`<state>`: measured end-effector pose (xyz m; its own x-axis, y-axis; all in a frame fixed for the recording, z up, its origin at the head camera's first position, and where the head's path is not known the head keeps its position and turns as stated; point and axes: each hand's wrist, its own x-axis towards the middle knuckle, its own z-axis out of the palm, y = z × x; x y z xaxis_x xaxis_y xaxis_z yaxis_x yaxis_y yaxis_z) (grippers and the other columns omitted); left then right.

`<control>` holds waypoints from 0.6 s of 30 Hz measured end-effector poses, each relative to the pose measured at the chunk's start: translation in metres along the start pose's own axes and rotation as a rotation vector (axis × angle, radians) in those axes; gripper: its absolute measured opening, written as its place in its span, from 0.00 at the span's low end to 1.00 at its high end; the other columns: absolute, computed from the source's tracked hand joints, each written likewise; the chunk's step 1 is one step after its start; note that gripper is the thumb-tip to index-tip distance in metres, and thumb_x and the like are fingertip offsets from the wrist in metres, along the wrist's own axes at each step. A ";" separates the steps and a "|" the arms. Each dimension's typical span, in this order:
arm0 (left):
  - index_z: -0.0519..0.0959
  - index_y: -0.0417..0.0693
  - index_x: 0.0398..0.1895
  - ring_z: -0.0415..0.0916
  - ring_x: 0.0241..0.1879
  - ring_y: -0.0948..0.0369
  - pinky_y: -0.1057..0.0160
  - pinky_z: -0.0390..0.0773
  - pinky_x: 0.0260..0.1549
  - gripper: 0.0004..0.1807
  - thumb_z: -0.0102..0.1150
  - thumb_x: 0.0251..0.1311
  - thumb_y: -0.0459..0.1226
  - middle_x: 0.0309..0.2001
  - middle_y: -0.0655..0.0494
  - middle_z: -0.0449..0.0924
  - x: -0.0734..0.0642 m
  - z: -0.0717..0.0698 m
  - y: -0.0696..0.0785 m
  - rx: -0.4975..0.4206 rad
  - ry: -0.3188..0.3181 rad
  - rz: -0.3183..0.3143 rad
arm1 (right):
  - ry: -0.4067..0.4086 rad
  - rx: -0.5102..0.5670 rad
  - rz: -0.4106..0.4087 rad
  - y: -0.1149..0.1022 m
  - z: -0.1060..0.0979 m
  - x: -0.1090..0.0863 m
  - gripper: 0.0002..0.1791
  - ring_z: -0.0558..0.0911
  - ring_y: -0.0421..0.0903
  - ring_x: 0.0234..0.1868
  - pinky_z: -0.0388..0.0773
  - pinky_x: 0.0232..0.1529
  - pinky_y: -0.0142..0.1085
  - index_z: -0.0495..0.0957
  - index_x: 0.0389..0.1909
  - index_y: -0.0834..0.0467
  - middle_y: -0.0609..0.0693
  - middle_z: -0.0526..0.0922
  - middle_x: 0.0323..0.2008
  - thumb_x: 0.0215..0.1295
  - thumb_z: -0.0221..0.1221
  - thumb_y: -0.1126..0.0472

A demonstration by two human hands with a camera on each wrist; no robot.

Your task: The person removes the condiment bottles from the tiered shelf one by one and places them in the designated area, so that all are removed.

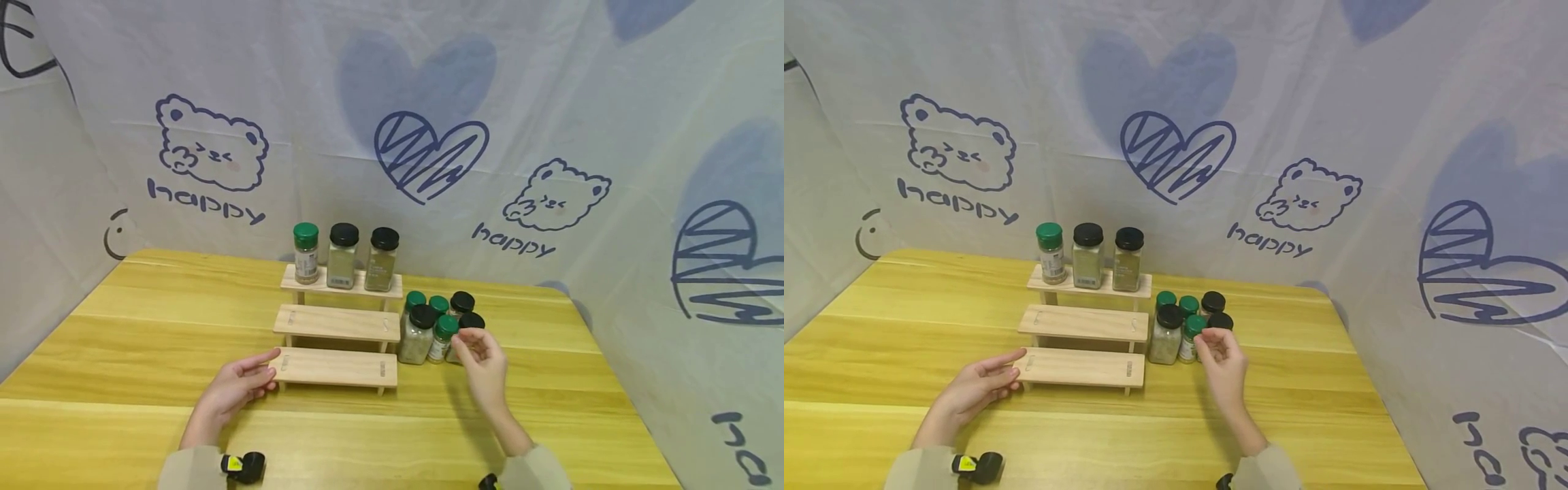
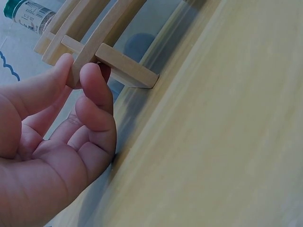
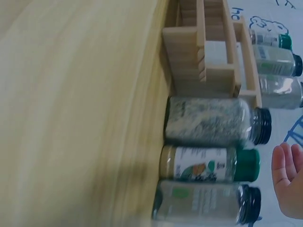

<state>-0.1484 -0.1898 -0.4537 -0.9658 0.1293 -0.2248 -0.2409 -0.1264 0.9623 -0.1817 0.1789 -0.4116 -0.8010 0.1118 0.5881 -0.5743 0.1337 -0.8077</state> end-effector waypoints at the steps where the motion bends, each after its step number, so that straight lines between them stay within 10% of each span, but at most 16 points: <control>1: 0.58 0.32 0.60 0.74 0.29 0.64 0.70 0.72 0.27 0.29 0.55 0.57 0.31 0.31 0.57 0.76 0.000 0.000 0.000 0.000 0.000 0.002 | -0.006 0.003 -0.002 -0.001 0.002 0.001 0.07 0.77 0.39 0.28 0.75 0.25 0.25 0.71 0.34 0.77 0.61 0.76 0.29 0.53 0.56 0.78; 18: 0.58 0.31 0.60 0.74 0.28 0.64 0.71 0.73 0.26 0.29 0.56 0.56 0.31 0.31 0.57 0.77 0.002 -0.001 -0.002 -0.013 -0.001 0.003 | -0.099 0.060 -0.033 -0.019 0.047 0.015 0.08 0.76 0.37 0.33 0.74 0.30 0.25 0.70 0.35 0.77 0.68 0.74 0.31 0.54 0.55 0.79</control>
<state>-0.1496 -0.1902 -0.4560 -0.9664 0.1294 -0.2221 -0.2395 -0.1391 0.9609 -0.1908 0.1315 -0.3888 -0.7926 0.0101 0.6097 -0.6073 0.0761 -0.7908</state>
